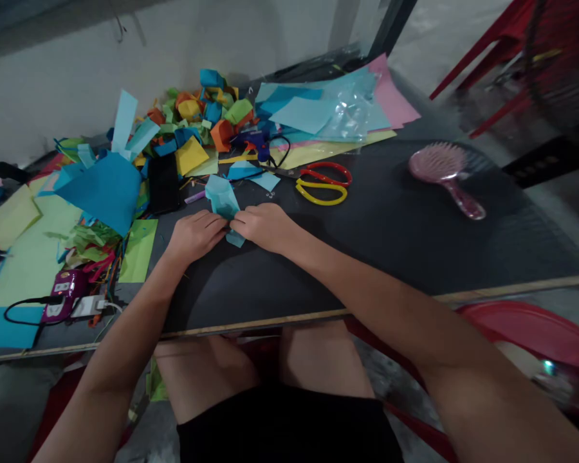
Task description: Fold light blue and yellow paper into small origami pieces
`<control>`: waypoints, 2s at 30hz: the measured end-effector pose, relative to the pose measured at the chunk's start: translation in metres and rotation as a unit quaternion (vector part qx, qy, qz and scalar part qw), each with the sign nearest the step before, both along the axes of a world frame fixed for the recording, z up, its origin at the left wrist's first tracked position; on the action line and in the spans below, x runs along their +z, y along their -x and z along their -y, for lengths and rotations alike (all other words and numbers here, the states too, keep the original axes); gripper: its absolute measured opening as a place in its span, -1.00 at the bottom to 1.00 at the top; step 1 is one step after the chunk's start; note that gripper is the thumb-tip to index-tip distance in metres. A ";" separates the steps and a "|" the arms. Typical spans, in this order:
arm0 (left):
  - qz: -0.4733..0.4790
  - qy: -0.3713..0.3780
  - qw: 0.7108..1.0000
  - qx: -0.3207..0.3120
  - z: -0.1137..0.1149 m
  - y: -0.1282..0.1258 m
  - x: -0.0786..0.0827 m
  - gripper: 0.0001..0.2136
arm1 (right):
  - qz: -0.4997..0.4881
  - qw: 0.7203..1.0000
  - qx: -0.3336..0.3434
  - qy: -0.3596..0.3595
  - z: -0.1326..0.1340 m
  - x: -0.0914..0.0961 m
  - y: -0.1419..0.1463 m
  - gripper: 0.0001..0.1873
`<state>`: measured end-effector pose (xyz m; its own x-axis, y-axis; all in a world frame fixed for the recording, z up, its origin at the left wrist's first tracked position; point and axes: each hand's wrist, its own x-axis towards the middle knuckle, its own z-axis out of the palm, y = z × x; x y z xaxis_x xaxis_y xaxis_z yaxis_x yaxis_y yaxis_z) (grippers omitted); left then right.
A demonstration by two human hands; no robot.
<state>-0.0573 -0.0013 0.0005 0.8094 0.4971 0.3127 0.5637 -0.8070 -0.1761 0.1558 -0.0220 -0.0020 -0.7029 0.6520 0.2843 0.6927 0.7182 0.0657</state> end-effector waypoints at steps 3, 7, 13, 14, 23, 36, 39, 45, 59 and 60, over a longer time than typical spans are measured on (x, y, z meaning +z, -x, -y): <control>0.001 0.014 1.000 0.002 0.000 0.000 -0.001 -0.74 | -0.007 1.000 -0.007 0.005 0.002 -0.001 0.001 -0.61; -0.003 0.034 0.999 0.002 0.003 -0.002 -0.001 -0.75 | -0.031 0.999 -0.038 0.020 0.004 -0.003 0.001 -0.63; -0.031 0.056 0.998 -0.024 0.009 -0.001 0.000 -0.74 | -0.035 0.996 -0.052 0.066 0.005 -0.003 -0.008 -0.69; -0.038 0.055 0.997 -0.027 0.009 -0.001 0.000 -0.74 | -0.035 0.995 -0.052 0.072 0.006 -0.002 -0.010 -0.70; -0.079 0.099 0.992 -0.029 0.015 -0.007 0.004 -0.72 | 0.005 0.997 -0.048 0.059 0.016 -0.003 -0.019 -0.71; -0.175 0.147 0.967 0.114 0.036 -0.019 0.030 -0.71 | 0.094 0.992 -0.049 0.069 0.027 0.008 -0.014 -0.68; -0.168 0.150 0.965 0.135 0.039 -0.021 0.032 -0.72 | 0.105 0.989 -0.052 0.086 0.027 0.010 -0.014 -0.67; -0.184 0.167 0.960 0.127 0.045 -0.022 0.036 -0.73 | 0.111 0.986 -0.057 0.107 0.026 0.014 -0.012 -0.64; -0.073 0.149 0.975 0.145 0.032 -0.015 0.013 -0.68 | 0.046 0.985 -0.088 0.143 0.007 0.010 -0.021 -0.47; -0.070 0.147 0.977 0.137 0.031 -0.014 0.013 -0.69 | 0.044 0.983 -0.106 0.146 0.008 0.011 -0.017 -0.46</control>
